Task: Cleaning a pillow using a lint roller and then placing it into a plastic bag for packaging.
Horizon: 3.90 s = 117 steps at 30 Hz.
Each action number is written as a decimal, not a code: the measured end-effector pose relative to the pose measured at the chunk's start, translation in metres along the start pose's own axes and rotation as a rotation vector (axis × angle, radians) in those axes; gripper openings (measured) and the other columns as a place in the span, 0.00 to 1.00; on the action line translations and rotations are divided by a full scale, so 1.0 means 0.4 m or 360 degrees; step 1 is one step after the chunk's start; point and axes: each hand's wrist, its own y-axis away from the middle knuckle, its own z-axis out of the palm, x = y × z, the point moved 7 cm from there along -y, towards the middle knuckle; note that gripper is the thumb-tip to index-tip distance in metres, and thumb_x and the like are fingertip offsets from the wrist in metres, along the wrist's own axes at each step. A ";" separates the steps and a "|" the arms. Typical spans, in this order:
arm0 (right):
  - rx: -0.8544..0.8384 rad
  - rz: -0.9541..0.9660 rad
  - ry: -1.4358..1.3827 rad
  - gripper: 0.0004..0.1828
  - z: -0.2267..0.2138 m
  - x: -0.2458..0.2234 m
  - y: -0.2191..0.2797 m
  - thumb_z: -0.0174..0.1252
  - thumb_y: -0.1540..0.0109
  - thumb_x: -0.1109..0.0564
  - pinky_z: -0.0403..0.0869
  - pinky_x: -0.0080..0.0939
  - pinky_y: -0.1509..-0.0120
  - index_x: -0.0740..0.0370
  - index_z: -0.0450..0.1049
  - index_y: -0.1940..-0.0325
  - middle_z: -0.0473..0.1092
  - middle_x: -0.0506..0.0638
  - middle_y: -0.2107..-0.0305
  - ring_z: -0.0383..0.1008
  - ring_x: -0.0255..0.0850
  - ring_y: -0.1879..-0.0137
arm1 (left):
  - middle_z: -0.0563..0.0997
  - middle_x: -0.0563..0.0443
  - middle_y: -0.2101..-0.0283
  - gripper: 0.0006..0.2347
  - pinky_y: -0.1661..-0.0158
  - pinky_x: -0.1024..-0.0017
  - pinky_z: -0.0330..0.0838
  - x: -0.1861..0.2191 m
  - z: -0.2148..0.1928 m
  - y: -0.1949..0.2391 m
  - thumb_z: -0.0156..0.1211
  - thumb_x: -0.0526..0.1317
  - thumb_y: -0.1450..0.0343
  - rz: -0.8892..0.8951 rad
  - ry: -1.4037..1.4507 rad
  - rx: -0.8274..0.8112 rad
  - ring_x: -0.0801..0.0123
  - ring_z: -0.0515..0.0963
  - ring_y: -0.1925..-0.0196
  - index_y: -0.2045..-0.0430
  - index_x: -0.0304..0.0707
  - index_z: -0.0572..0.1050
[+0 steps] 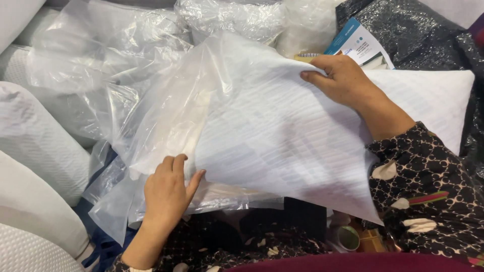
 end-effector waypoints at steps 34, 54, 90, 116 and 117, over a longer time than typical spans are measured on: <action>0.0193 -0.0017 -0.0134 0.22 -0.070 -0.003 0.039 0.55 0.29 0.52 0.70 0.66 0.36 0.73 0.74 0.38 0.73 0.72 0.48 0.72 0.68 0.41 | 0.80 0.38 0.59 0.17 0.69 0.60 0.74 0.346 -0.139 -0.162 0.58 0.52 0.30 0.0608 0.0843 0.0231 0.47 0.83 0.60 0.57 0.39 0.78; 0.0014 0.1154 -0.0168 0.47 -0.081 0.253 0.327 0.45 0.39 0.32 0.61 0.60 0.32 0.56 0.49 0.20 0.55 0.58 0.28 0.61 0.57 0.30 | 0.54 0.41 0.26 0.26 0.31 0.39 0.40 0.293 0.189 -0.592 0.28 0.44 0.26 -0.0190 0.0609 -0.0573 0.45 0.48 0.24 0.32 0.32 0.56; -0.0319 -0.0096 0.0138 0.27 0.161 -0.046 -0.142 0.43 0.29 0.45 0.60 0.57 0.30 0.59 0.63 0.29 0.64 0.57 0.35 0.61 0.53 0.30 | 0.79 0.54 0.73 0.13 0.81 0.64 0.69 0.182 0.050 0.117 0.57 0.53 0.27 0.0115 0.0722 -0.0595 0.61 0.78 0.78 0.73 0.44 0.74; -0.0880 0.0478 0.0281 0.25 0.313 0.075 -0.329 0.32 0.31 0.54 0.63 0.57 0.34 0.54 0.58 0.30 0.64 0.62 0.37 0.65 0.59 0.36 | 0.77 0.43 0.48 0.15 0.48 0.59 0.72 0.223 0.033 0.110 0.54 0.40 0.27 0.0002 0.1316 -0.0459 0.57 0.77 0.47 0.48 0.33 0.72; -0.0712 0.0389 0.0256 0.23 0.312 0.107 -0.354 0.34 0.33 0.57 0.65 0.56 0.38 0.57 0.63 0.35 0.67 0.63 0.41 0.67 0.60 0.39 | 0.78 0.44 0.48 0.15 0.44 0.58 0.70 0.224 0.039 0.114 0.54 0.39 0.27 -0.0013 0.1325 -0.0439 0.57 0.77 0.46 0.48 0.33 0.73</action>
